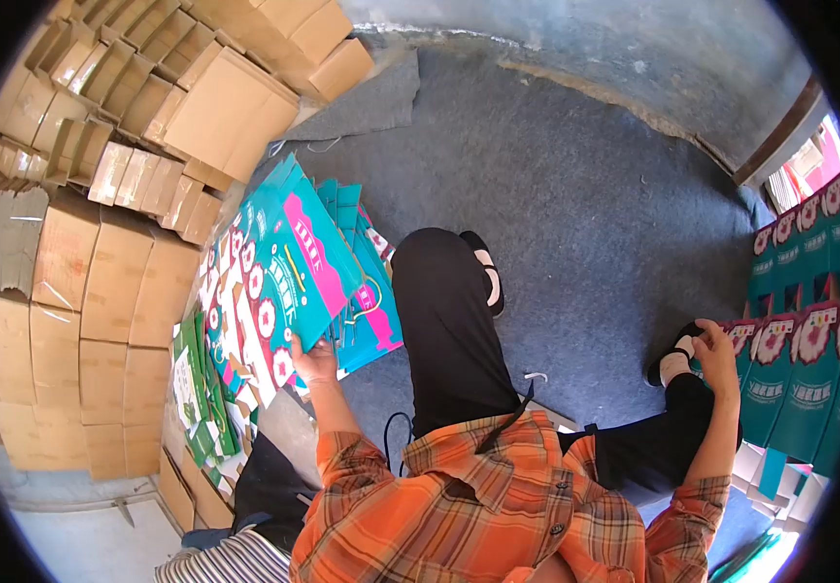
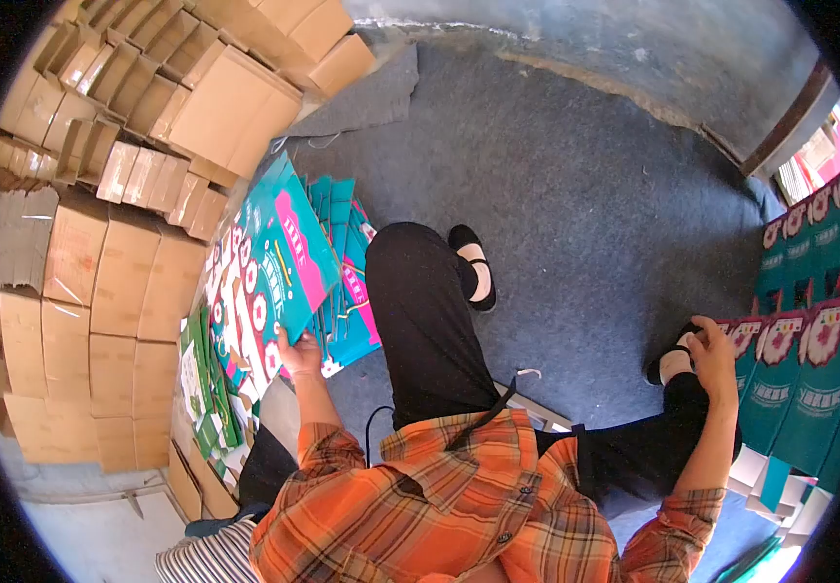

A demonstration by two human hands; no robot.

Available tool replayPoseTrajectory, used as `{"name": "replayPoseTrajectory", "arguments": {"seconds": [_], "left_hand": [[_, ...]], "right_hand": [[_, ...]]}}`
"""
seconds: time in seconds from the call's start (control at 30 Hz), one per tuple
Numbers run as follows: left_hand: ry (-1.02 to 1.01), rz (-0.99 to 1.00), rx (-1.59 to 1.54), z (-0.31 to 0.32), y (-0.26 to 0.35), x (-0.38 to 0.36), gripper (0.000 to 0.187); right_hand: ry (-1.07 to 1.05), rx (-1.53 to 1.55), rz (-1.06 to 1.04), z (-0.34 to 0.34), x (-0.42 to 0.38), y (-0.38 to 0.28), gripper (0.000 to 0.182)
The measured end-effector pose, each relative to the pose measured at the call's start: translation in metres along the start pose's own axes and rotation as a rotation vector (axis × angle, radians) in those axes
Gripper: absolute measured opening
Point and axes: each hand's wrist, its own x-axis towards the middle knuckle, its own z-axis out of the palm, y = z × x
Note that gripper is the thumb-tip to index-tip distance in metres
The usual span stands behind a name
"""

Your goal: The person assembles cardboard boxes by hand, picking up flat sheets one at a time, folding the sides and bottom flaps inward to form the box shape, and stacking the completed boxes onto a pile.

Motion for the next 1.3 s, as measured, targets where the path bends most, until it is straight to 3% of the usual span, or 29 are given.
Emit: {"name": "replayPoseTrajectory", "arguments": {"seconds": [0.1,0.3,0.47,0.6,0.7,0.77,0.9,1.07,1.23,1.3], "left_hand": [[0.025,0.090,0.066,0.044,0.019,0.000,0.020],[-0.208,0.200,0.218,0.151,0.036,-0.028,0.031],[-0.448,0.455,0.370,0.259,0.053,-0.030,0.045],[-0.598,0.522,0.512,0.321,0.027,-0.044,0.053],[-0.697,0.421,0.613,0.342,-0.009,-0.066,0.053],[-0.792,0.275,0.456,0.351,-0.041,-0.084,0.044],[-1.004,0.144,0.686,0.357,-0.092,-0.118,0.026],[-1.232,-0.160,0.823,0.339,-0.153,-0.127,0.031],[-1.374,-0.330,0.775,0.338,-0.159,-0.147,0.031],[-1.450,-0.300,0.822,0.335,-0.160,-0.155,0.033]], "right_hand": [[-0.020,0.034,0.008,-0.003,-0.005,-0.008,0.033],[0.017,0.019,-0.039,-0.005,-0.003,-0.002,0.035],[0.019,0.057,-0.028,-0.009,-0.001,0.004,0.035],[0.059,0.126,0.005,-0.016,-0.005,-0.013,0.035],[0.154,0.256,-0.036,-0.022,-0.007,-0.012,0.036],[0.203,0.321,-0.001,-0.031,-0.005,-0.007,0.037],[0.303,0.614,0.111,-0.051,-0.003,-0.002,0.045],[0.467,0.725,0.218,-0.068,-0.001,0.010,0.067],[0.633,0.785,0.308,-0.080,0.011,0.012,0.081],[0.582,0.890,0.030,-0.089,0.012,0.015,0.083]]}}
